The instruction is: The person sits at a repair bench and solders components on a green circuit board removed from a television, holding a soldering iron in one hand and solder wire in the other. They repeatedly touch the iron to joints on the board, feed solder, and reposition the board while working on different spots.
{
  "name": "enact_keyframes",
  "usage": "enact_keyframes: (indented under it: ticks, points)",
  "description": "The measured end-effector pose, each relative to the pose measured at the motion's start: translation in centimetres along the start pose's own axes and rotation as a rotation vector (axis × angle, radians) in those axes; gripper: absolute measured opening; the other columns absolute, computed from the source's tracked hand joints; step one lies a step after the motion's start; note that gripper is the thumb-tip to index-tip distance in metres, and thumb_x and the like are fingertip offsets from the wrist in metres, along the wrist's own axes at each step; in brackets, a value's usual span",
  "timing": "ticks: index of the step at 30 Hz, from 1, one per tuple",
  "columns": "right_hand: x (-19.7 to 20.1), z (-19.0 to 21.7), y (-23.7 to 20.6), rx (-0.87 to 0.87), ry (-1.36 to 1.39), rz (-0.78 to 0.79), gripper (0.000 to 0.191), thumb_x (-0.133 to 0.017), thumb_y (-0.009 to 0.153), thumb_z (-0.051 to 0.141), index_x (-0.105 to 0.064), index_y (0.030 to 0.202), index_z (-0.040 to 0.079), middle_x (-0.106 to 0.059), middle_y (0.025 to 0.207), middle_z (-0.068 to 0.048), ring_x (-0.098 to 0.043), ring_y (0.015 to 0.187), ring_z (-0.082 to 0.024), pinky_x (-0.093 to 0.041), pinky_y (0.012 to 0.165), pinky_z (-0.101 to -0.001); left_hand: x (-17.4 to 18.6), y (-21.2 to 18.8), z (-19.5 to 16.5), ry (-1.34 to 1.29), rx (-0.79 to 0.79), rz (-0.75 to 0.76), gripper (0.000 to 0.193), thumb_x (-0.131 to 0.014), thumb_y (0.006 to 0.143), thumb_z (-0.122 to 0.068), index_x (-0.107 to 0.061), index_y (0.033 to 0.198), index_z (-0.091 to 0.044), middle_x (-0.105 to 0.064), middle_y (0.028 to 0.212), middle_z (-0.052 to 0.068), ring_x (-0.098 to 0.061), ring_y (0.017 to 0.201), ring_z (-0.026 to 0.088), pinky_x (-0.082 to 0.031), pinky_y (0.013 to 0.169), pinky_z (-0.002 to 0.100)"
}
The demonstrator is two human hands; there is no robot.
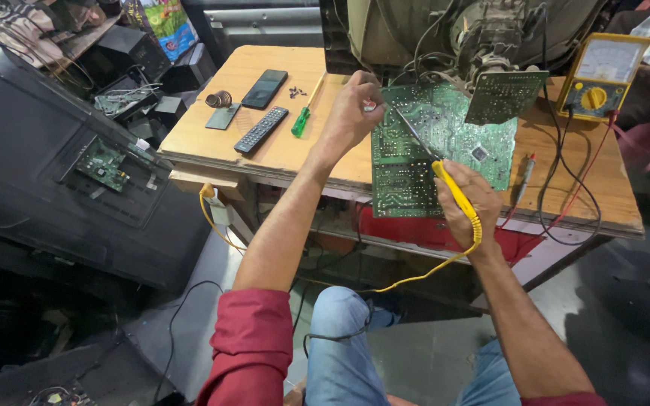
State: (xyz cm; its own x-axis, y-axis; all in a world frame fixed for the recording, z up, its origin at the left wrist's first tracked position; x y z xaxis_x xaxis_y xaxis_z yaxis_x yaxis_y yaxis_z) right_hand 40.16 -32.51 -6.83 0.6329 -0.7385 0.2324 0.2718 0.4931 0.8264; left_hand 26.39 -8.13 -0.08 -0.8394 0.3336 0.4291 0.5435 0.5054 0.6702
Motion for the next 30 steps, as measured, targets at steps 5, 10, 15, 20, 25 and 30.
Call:
enact_keyframes:
  ticks: [5,10,15,20,25,30]
  points:
    - [-0.22,-0.14,0.30,-0.018,0.023,-0.013,0.031,-0.073,0.096,0.000,-0.071,0.127,-0.003,-0.073,0.122,-0.019,-0.072,0.111,-0.025,-0.057,0.096,-0.0319,0.00,-0.06,0.03,0.020,-0.008,0.001,0.012,-0.075,0.082,-0.006,-0.067,0.087,0.001,-0.060,0.109,0.010,-0.066,0.097,0.023,-0.057,0.079,0.033]
    - [-0.20,-0.13,0.35,-0.016,0.016,-0.030,0.031,-0.074,0.096,0.000,-0.071,0.127,-0.002,-0.073,0.121,-0.019,-0.072,0.109,-0.025,-0.057,0.095,-0.0312,0.07,-0.10,-0.01,0.011,-0.032,-0.014,0.011,-0.074,0.083,-0.005,-0.066,0.086,0.002,-0.061,0.110,0.010,-0.067,0.098,0.024,-0.056,0.081,0.034]
    - [-0.29,-0.14,0.43,-0.032,-0.007,-0.040,0.030,-0.075,0.096,0.000,-0.071,0.126,-0.002,-0.073,0.120,-0.018,-0.072,0.109,-0.025,-0.057,0.095,-0.0317,0.04,-0.12,0.09,0.000,-0.015,-0.016,0.010,-0.073,0.082,-0.005,-0.067,0.085,0.001,-0.062,0.110,0.010,-0.067,0.098,0.023,-0.056,0.079,0.034]
    - [-0.11,0.01,0.45,0.005,-0.017,-0.026,0.031,-0.074,0.096,0.000,-0.070,0.127,-0.002,-0.073,0.121,-0.018,-0.072,0.111,-0.026,-0.057,0.098,-0.0330,0.00,-0.05,0.16,-0.011,-0.001,-0.010,0.010,-0.073,0.082,-0.005,-0.067,0.086,0.002,-0.062,0.110,0.010,-0.068,0.097,0.023,-0.056,0.081,0.033]
    - [-0.01,0.13,0.45,0.004,0.004,-0.028,0.030,-0.074,0.096,0.000,-0.070,0.126,-0.002,-0.073,0.120,-0.018,-0.072,0.111,-0.026,-0.057,0.097,-0.0330,-0.03,-0.14,0.31,-0.023,-0.005,-0.011,0.010,-0.074,0.083,-0.006,-0.067,0.086,0.001,-0.061,0.112,0.010,-0.068,0.098,0.023,-0.057,0.081,0.033]
    - [0.24,0.31,0.36,-0.013,0.006,0.001,0.032,-0.072,0.095,0.000,-0.070,0.126,-0.002,-0.073,0.120,-0.019,-0.073,0.110,-0.026,-0.057,0.096,-0.0329,-0.12,-0.06,0.50,-0.040,0.012,-0.002,0.009,-0.073,0.083,-0.006,-0.068,0.086,0.001,-0.061,0.111,0.010,-0.068,0.097,0.023,-0.058,0.081,0.032]
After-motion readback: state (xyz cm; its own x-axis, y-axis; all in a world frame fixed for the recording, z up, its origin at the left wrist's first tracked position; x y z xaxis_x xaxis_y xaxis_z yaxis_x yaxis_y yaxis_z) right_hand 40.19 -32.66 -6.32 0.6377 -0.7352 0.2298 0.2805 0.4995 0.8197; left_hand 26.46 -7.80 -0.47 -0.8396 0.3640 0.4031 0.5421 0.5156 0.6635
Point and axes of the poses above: each hand's wrist, its own y-axis towards the middle knuckle, its own x-axis out of the back of the hand, z = x × y, the point moved 3 cm from there along y, towards the middle knuckle
